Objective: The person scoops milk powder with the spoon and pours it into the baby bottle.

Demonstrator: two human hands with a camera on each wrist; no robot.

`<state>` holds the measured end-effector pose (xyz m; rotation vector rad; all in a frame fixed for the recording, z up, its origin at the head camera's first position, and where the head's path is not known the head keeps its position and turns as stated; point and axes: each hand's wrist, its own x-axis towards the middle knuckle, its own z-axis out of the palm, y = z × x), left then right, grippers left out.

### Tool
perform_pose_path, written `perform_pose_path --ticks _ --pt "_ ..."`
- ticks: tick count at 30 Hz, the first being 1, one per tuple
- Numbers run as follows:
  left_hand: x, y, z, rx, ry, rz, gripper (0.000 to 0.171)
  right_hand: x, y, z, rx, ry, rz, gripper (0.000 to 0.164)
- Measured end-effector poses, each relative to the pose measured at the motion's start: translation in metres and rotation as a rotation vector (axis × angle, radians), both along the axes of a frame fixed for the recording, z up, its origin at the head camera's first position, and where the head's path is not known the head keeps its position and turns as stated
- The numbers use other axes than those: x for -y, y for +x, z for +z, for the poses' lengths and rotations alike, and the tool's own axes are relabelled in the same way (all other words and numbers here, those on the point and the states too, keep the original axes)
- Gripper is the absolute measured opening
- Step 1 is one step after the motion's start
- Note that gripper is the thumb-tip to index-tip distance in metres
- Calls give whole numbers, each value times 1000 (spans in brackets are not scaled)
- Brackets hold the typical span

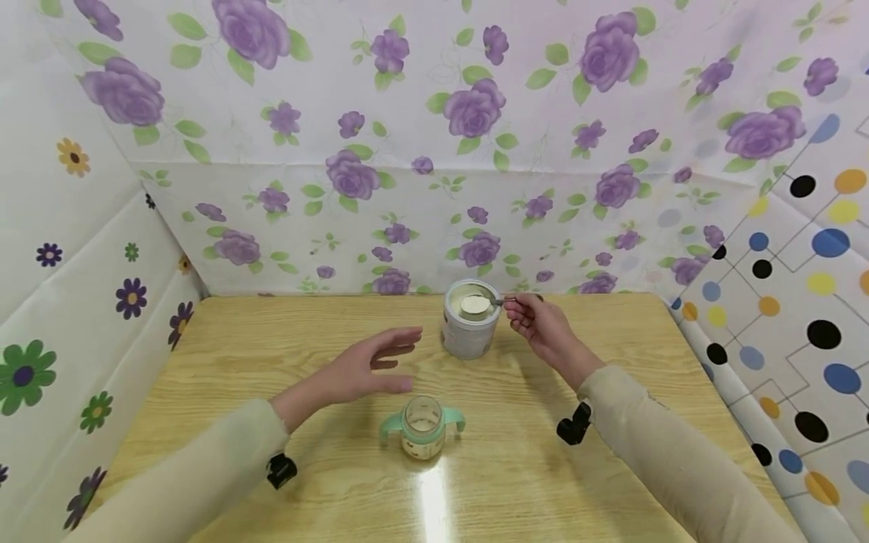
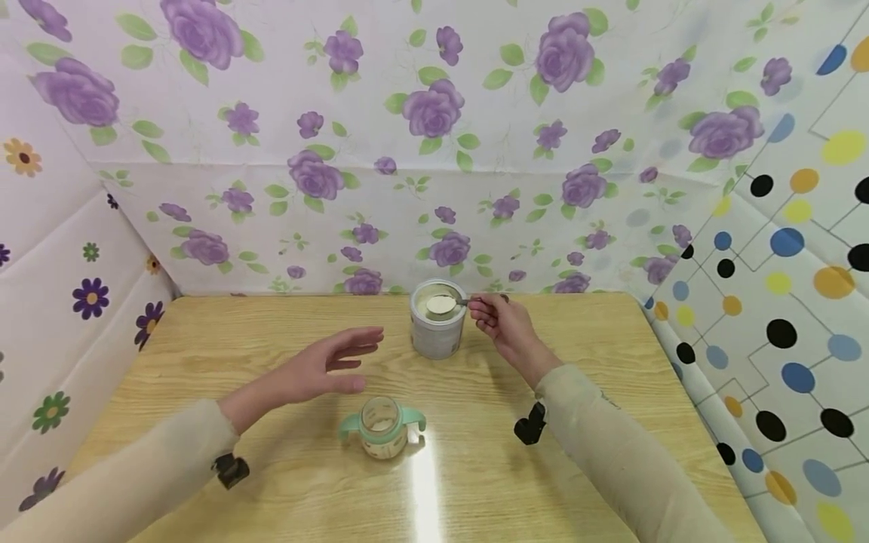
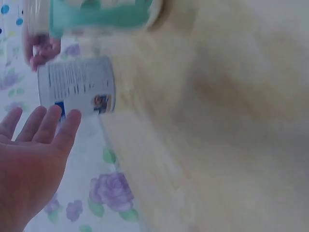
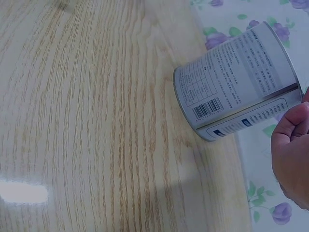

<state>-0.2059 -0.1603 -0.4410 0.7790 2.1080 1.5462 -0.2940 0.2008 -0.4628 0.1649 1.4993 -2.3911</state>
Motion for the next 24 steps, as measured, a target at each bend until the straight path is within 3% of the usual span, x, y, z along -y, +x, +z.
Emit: perform_pose_path --ticks 4,10,18,24 --pt "0 22 -6 -42 -10 5 85 -1 1 1 2 -9 4 34" --pt "-3 44 -25 -90 -28 58 92 -1 1 0 6 -14 4 34" --pt "-11 56 -52 -102 -4 103 97 -1 1 0 9 -8 -3 33" --pt "-14 60 -62 -91 -5 107 83 1 2 1 8 -22 11 32"
